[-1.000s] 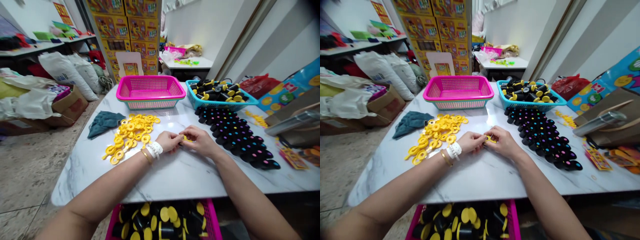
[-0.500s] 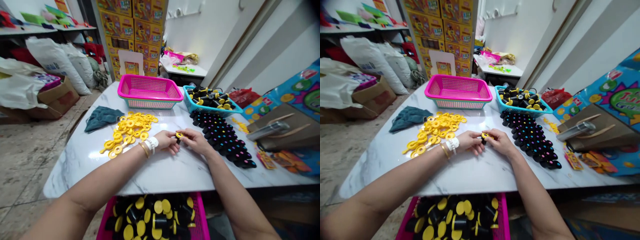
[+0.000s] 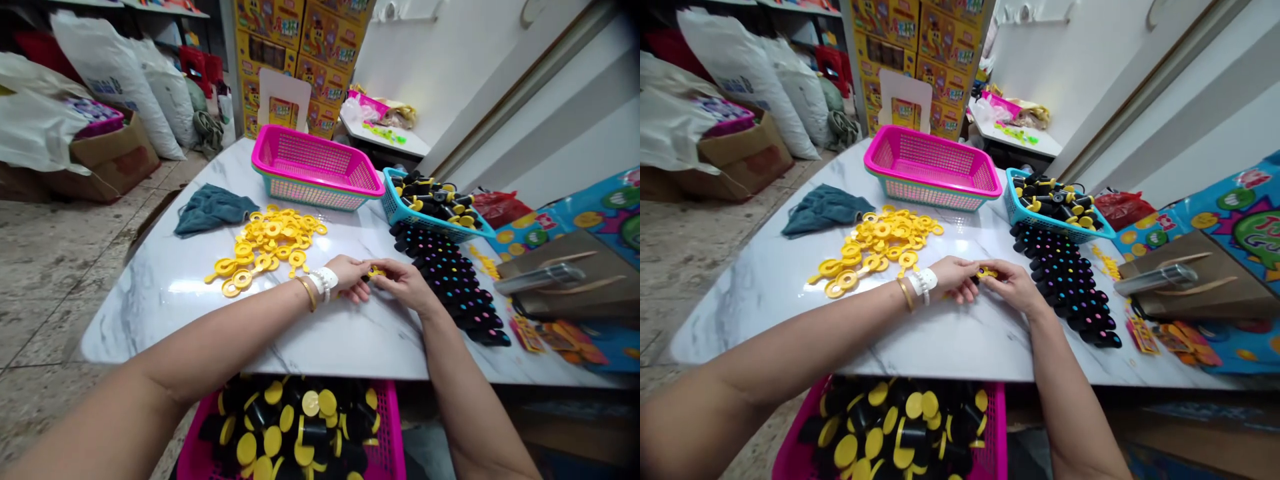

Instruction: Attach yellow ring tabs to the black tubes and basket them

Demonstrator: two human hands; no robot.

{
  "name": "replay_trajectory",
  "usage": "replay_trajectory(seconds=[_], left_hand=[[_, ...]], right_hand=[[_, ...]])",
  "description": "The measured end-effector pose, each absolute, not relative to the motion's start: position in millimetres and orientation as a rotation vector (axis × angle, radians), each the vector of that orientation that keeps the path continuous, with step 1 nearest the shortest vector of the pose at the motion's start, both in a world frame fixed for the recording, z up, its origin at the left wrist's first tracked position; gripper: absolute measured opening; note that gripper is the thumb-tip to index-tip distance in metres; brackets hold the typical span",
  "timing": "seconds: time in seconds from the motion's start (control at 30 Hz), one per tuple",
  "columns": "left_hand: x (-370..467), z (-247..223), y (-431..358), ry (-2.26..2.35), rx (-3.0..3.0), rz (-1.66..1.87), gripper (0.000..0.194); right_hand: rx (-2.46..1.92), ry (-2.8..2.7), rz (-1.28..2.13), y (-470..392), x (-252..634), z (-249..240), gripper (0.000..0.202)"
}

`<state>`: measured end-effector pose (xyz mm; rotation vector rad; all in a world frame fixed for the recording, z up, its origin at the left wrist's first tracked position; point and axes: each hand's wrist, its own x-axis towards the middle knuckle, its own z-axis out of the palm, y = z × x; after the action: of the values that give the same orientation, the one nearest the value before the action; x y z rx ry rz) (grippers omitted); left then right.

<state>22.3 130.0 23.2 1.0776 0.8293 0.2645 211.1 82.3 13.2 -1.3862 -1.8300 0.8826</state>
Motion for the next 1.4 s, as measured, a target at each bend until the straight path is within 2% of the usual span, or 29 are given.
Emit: replay_trajectory(seconds=[0.1, 0.27, 0.47, 0.67, 0.83, 0.97, 1.07, 1.2, 1.4], left_hand=[[25.3, 26.8, 130.9, 0.864, 1.004, 0.281, 0.029], [26.0, 32.6, 130.3, 0.821, 1.040, 0.241, 0.046], [32.9, 29.6, 135.6, 0.844, 1.063, 0.211, 0.032], [33.4, 32.6, 142.7, 0.868, 1.037, 0.153, 0.034], [33.5, 36.3, 139.6, 0.932, 1.037, 0.153, 0.047], [35.1, 32.9, 138.7, 0.927, 1.063, 0.180, 0.042], [36.1, 29.7, 138.0, 0.933, 1.075, 0.189, 0.039], [37.4, 28.3, 137.8, 0.924, 1.110, 0.195, 0.042], [43.1, 25.6, 137.6, 0.952, 1.059, 0.161, 0.048]], right_hand=[[-1.375, -1.727, 1.031, 82.0, 211.4, 14.1, 0.052], [-1.358, -1.655, 1.111, 82.3, 210.0, 12.1, 0.037], [-1.364, -1.600, 1.167, 82.8, 209.5, 17.1, 0.035], [-1.378, -1.468, 1.331, 74.8, 223.9, 33.2, 0.055], [-1.385, -1.347, 1.392, 62.4, 232.1, 24.4, 0.037], [-1.398, -1.241, 1.346, 67.5, 233.8, 10.1, 0.027], [-1.403, -1.237, 1.286, 79.8, 230.9, 11.0, 0.028], [-1.307, -1.311, 1.399, 97.3, 222.7, 25.7, 0.036], [-1.392, -1.446, 1.486, 105.8, 210.9, 41.9, 0.029]])
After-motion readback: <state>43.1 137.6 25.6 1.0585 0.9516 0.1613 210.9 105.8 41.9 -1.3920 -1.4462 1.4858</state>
